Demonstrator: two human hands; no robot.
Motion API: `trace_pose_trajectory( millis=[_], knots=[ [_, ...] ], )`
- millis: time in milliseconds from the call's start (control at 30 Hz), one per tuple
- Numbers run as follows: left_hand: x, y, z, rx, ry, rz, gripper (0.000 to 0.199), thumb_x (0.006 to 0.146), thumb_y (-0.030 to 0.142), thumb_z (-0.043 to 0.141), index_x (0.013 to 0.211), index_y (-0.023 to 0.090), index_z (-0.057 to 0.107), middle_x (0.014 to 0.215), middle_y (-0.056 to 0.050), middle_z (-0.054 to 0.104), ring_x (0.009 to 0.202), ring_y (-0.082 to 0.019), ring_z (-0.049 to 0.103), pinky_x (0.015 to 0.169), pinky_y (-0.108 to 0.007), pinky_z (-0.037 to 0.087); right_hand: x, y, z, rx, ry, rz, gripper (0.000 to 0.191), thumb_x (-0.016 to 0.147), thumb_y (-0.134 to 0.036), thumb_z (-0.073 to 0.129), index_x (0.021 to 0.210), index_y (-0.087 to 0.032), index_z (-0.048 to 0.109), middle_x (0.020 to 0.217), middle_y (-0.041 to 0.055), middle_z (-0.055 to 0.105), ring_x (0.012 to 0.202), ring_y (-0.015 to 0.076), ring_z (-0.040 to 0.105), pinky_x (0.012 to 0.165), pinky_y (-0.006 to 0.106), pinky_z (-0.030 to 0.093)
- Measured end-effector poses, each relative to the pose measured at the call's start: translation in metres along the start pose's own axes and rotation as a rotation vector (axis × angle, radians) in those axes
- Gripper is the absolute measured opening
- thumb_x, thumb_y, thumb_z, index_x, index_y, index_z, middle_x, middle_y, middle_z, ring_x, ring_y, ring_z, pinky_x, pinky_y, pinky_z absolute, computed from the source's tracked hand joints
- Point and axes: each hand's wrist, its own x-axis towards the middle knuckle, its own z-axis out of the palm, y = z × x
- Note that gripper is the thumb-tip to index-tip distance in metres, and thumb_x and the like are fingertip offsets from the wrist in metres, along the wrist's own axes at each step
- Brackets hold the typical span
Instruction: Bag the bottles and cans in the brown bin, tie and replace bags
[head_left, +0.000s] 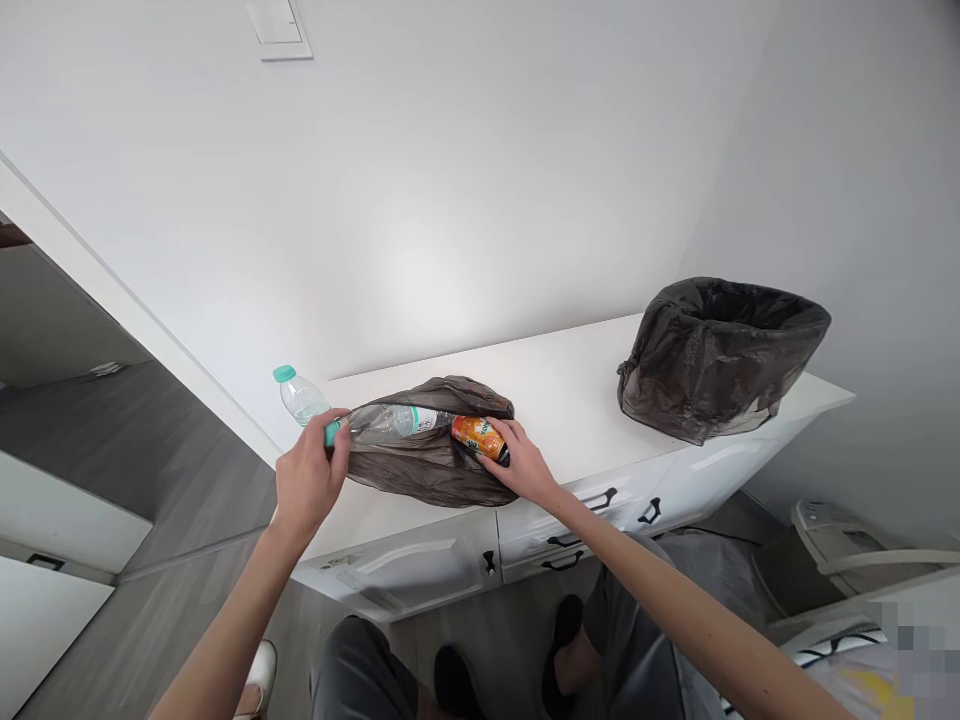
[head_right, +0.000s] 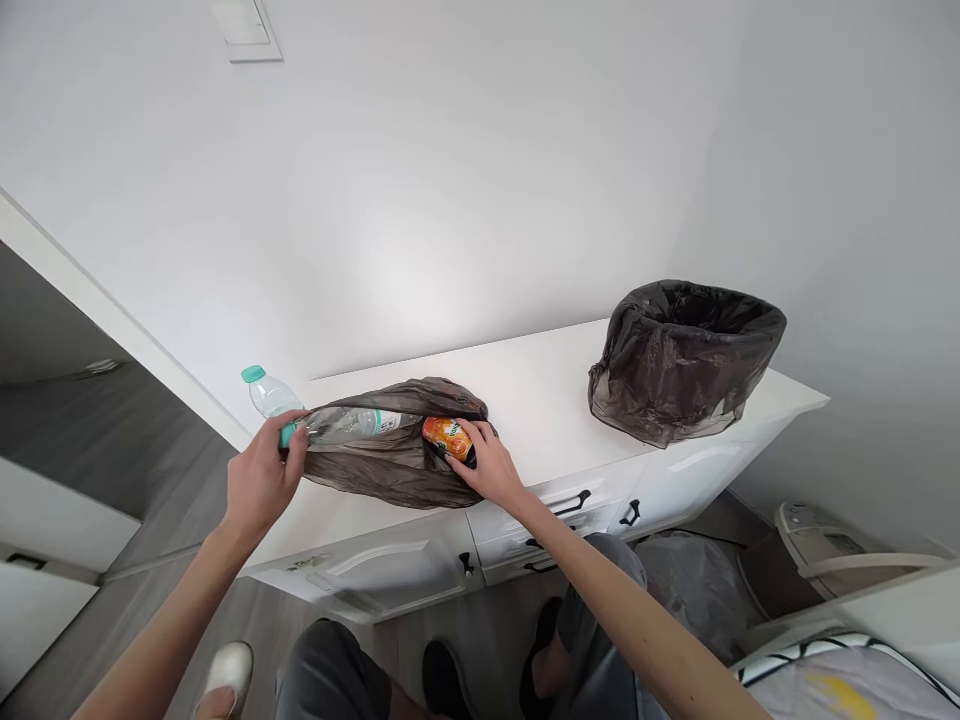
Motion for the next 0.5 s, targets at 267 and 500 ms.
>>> trace_pose_trajectory(
  millis=[267, 500],
  knots=[
    [-0.002, -0.002, 0.016, -0.313, 0.177, -0.23, 0.033, 0.107, 0.04, 0.041, 0.117, 0.018, 0.064, 0.067, 0.001, 0.063, 0.06, -0.015, 0.058, 0.066, -0.028, 0.042, 0.001, -0.004, -0.001, -0.003, 0.013, 0.003, 0.062, 0.096, -0.041, 0.063, 0.153, -0.029, 0.041, 0.139, 0.0113, 0.055, 0.121, 0.0282, 0.064, 0.096, 0.043, 0.06],
    [0.017, -0.032, 0.0, -0.854, 0.534, -0.377, 0.03, 0.11, 0.045, 0.034, 0.105, 0.019, 0.049, 0.067, 0.007, 0.047, 0.051, -0.01, 0.05, 0.055, -0.028, 0.05, 0.0, -0.005, -0.001, 0.003, 0.001, -0.004, 0.062, 0.097, -0.042, 0.062, 0.153, -0.028, 0.041, 0.139, 0.0122, 0.054, 0.123, 0.0289, 0.063, 0.097, 0.044, 0.059]
  ],
)
